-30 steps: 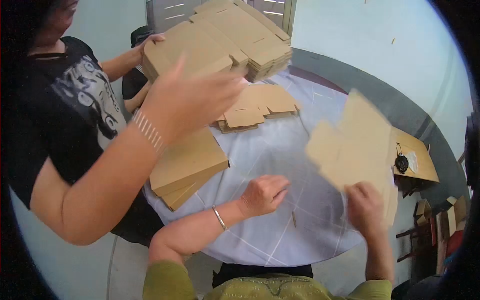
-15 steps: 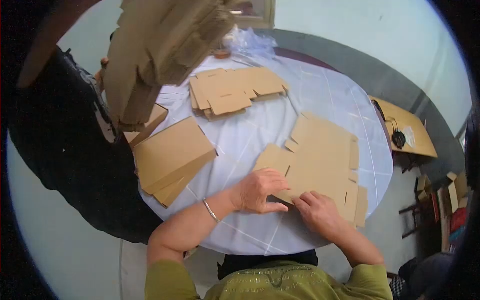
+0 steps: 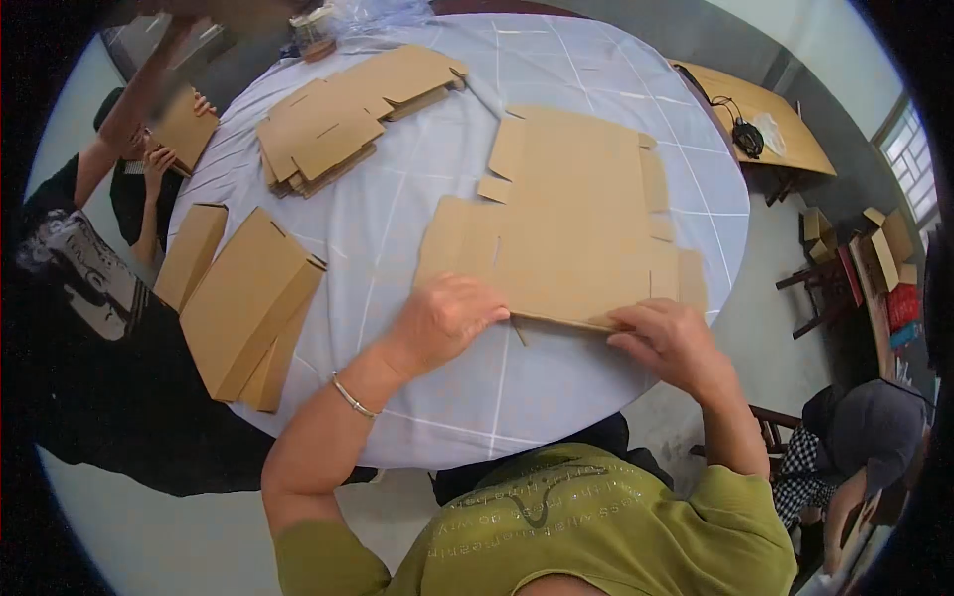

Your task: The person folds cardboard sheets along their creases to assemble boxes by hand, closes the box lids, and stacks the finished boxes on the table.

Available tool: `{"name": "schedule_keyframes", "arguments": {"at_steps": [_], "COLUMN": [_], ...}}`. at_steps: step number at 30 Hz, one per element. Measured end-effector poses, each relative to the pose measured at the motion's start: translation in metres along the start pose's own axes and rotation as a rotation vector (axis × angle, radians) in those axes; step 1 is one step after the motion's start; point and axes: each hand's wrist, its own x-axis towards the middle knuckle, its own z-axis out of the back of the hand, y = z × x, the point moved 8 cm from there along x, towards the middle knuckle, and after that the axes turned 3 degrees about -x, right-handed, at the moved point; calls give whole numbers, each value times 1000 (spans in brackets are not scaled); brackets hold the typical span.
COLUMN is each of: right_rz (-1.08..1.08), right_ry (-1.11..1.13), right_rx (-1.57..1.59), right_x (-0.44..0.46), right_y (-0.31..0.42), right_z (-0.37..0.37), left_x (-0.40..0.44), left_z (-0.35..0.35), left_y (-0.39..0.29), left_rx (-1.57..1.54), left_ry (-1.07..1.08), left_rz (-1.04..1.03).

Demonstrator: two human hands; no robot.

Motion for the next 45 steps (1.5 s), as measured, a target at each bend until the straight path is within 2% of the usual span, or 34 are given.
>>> {"name": "schedule_keyframes", "arguments": {"at_steps": [3,5,7,8,10,12,14,16,19,21,22,23,25,28,30,32,34,36,38,41,45], "right_rz": [-113,-186,-252,-269,-276,-308,-280,-255,-246,-167,-163,-116,-69,-9,30,26,44,51,41,63,121], "right_ry": [-87,-59,-25,-10,4,30,-9,-46,-98,-111,-110,-118,-128,-103,-117,-95,15,16,145,149,86], "right_rx": [88,165,240,283,341,323,308,297,340,182,186,127,70,100,82,77,94,79,-32,-32,-19], "right_x": [-1,3,6,7,9,8,7,5,6,11,12,14,17,23,26,26,26,26,28,39,54], "right_y": [-16,-24,-34,-40,-43,-42,-41,-39,-37,-26,-23,-16,-5,9,15,16,21,26,30,38,45], "right_z": [0,0,-4,-8,-13,-14,-16,-17,-13,-6,-6,-6,-6,-11,-9,-9,-7,-1,-6,-16,-39], "left_x": [4,5,0,0,-2,-12,-32,-36,-31,-18,-19,-17,-9,-12,-13,-10,-8,-7,-7,-9,-15], "left_z": [-4,-2,0,2,28,31,38,40,35,31,29,29,25,7,5,6,11,7,4,-12,-12], "left_y": [4,5,21,24,28,40,82,90,83,57,58,55,38,40,39,31,26,19,18,21,35], "left_rx": [40,84,113,120,244,258,60,45,-49,103,-47,-44,72,29,31,-23,-35,-133,-158,-155,-115], "left_ry": [-39,-77,-82,-79,-311,-229,-313,-302,-215,-141,-165,-164,-113,-3,-18,15,39,141,137,247,151], "left_rz": [64,96,324,331,290,336,620,658,618,384,435,438,278,225,251,185,175,140,127,99,90]}}
